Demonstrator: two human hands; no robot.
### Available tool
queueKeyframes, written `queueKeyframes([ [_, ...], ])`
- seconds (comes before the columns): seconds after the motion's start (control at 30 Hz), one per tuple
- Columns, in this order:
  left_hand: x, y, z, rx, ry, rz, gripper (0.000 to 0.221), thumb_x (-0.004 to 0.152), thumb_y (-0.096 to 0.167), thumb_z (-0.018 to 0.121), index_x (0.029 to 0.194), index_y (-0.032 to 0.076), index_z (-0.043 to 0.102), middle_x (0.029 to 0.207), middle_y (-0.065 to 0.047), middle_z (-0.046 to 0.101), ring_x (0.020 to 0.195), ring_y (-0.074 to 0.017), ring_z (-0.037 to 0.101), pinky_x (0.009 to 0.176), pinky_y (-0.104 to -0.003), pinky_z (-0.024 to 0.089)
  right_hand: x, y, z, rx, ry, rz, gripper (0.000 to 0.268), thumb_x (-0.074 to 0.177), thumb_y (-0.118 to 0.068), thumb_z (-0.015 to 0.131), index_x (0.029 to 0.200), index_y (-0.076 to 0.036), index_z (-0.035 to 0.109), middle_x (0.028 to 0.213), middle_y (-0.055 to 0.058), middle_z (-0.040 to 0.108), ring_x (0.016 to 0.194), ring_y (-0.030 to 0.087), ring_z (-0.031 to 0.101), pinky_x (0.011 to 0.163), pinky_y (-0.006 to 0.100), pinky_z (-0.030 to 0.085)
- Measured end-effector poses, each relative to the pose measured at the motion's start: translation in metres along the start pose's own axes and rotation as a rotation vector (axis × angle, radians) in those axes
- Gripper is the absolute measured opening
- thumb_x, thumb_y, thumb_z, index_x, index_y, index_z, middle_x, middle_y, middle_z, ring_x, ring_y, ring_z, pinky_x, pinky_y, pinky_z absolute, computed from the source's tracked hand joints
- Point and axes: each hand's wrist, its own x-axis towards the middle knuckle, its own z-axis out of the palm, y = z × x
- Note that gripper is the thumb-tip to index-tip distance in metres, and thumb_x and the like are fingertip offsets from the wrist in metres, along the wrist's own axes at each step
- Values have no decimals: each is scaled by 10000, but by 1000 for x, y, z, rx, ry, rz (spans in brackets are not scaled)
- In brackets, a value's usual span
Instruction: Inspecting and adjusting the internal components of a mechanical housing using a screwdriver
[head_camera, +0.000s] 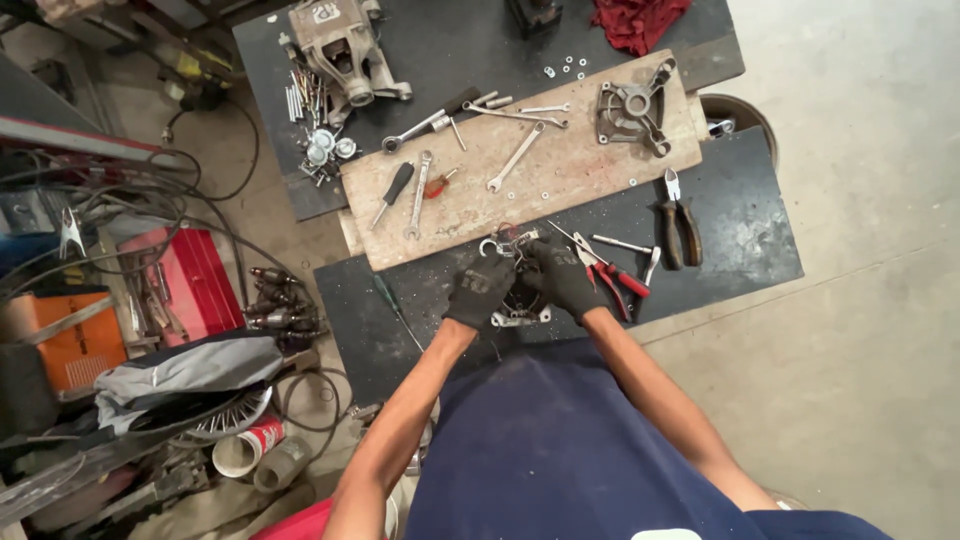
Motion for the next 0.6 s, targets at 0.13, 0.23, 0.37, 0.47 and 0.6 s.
queueKeyframes([
  [0.13,-6,2,-21,-246,-34,-98,272,953,475,624,976,237,754,1042,-6,717,1019,-236,695,955,-422,540,-11,-25,-18,-31,-10,-2,474,799,-390,816,1172,-146,653,1084,206,700,1109,429,656,941,518,528],
  [0.23,0,12,-72,-426,-147,-302,274,906,561,670,991,314,750,1036,41,722,1021,-197,707,915,-386,567,-13,-19,-11,-29,-25,41,476,792,-418,813,1169,-183,641,1051,160,716,1091,385,674,934,484,530],
  [0.37,11,17,-107,-881,-383,-744,311,828,522,776,1074,333,761,1068,76,744,1052,-154,714,940,-318,582,-16,-22,-18,85,-22,43,416,781,-341,819,1113,-147,662,1066,177,718,1077,404,678,909,485,539],
  [0.47,10,-4,-98,-929,-368,-866,384,830,595,767,1161,406,728,1147,94,734,1126,-125,688,1000,-292,546,-34,-49,-36,308,-24,10,444,774,-315,852,1150,-129,707,1199,251,673,1142,480,638,943,533,520],
  [0.6,18,7,-180,-743,-473,-799,474,882,592,648,1266,316,673,1258,4,706,1212,-207,653,1074,-393,506,-33,-56,-34,466,-79,127,446,816,-385,807,1154,-105,725,1216,235,682,1135,394,664,960,511,505],
])
